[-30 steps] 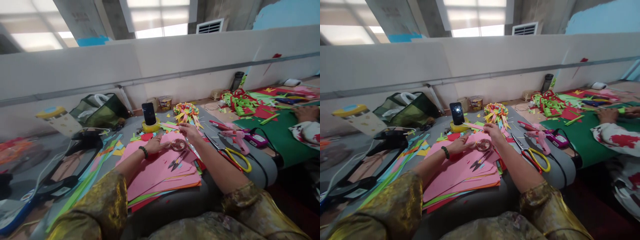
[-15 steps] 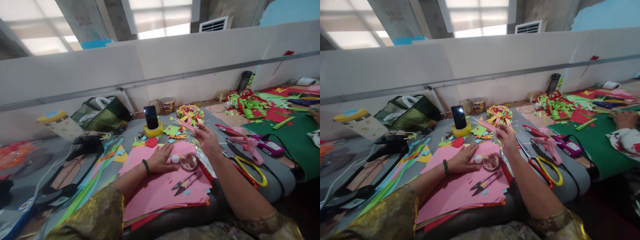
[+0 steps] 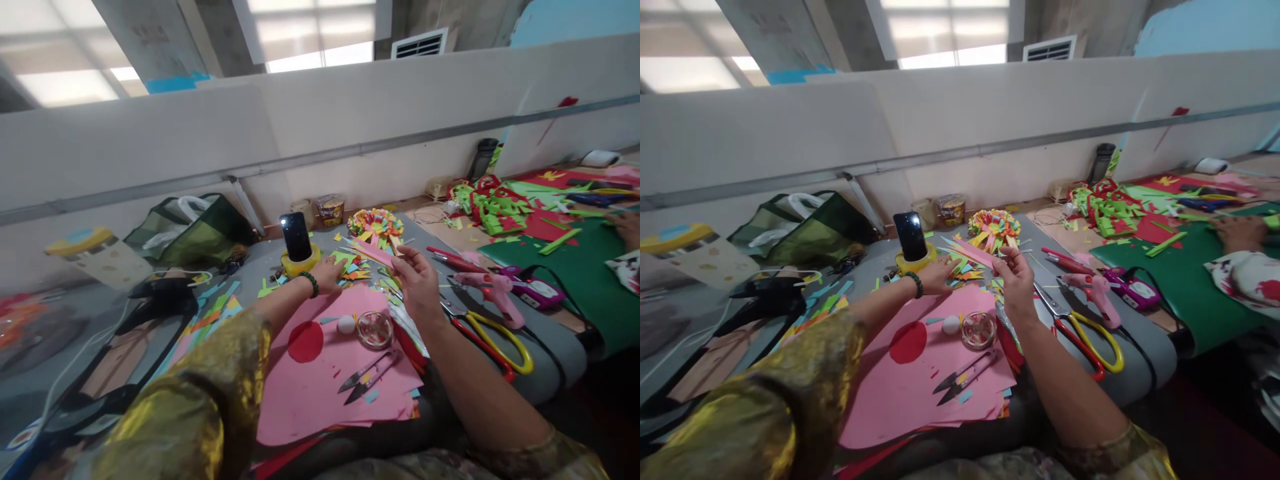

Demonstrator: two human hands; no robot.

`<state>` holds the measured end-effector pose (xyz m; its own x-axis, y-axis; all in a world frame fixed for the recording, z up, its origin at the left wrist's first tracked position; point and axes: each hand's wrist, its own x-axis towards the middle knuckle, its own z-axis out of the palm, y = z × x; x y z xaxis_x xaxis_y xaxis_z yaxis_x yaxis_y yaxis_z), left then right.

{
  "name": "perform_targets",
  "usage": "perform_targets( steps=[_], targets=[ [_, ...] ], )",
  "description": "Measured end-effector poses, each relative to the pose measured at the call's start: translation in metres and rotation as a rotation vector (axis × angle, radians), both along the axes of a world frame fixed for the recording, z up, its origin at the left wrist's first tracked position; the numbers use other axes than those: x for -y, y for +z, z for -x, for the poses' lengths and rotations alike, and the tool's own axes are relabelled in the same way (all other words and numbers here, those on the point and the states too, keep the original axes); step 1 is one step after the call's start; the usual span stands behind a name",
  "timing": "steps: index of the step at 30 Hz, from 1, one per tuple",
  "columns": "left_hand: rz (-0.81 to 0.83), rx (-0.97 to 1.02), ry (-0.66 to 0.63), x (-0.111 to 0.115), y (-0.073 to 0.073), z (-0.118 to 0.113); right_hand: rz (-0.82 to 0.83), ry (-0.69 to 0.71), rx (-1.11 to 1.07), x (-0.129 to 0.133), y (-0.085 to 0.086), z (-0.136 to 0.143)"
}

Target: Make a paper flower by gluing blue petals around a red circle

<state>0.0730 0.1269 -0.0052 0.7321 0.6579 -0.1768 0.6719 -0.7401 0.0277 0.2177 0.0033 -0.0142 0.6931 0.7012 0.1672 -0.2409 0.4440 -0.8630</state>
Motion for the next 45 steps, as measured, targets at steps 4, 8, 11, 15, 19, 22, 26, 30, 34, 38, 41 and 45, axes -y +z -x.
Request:
perform_targets(
  steps=[4, 8, 11, 15, 19, 22, 26, 30, 34, 38, 41, 45],
  targets=[
    [0.000, 0.010, 0.068, -0.006, -0.011, -0.014, 0.011, -0.023, -0.019, -0.002, -0.003, -0.001],
    [-0.044, 0.025, 0.181, -0.011, -0.011, -0.001, 0.012, -0.008, -0.007, -0.003, -0.005, -0.001],
    [-0.047, 0.040, 0.178, -0.007, -0.003, 0.010, 0.001, -0.003, 0.027, -0.004, -0.007, 0.001],
    [0.013, 0.108, 0.052, 0.004, 0.009, 0.006, -0.031, -0.035, 0.131, -0.002, -0.006, 0.006],
    [0.089, 0.201, -0.009, 0.007, 0.007, -0.015, -0.054, -0.103, 0.159, 0.001, -0.005, 0.008],
    [0.106, 0.208, 0.019, 0.000, -0.006, -0.029, -0.064, -0.116, 0.160, 0.001, -0.006, 0.007],
    [0.141, 0.213, 0.050, -0.012, -0.021, -0.038, -0.047, -0.108, 0.155, 0.000, -0.007, 0.007],
    [0.172, 0.241, 0.070, -0.017, -0.025, -0.037, -0.042, -0.094, 0.137, -0.001, -0.006, 0.008],
    [0.200, 0.237, 0.083, -0.022, -0.019, -0.028, -0.045, -0.101, 0.118, -0.001, -0.005, 0.007],
    [0.139, 0.225, 0.127, -0.027, -0.008, -0.017, -0.053, -0.098, 0.131, -0.001, -0.004, 0.007],
    [0.047, 0.235, 0.162, -0.023, -0.002, -0.014, -0.055, -0.089, 0.148, -0.001, -0.003, 0.007],
    [0.008, 0.249, 0.125, 0.000, -0.001, -0.023, -0.047, -0.086, 0.141, -0.001, -0.003, 0.008]
  ],
)
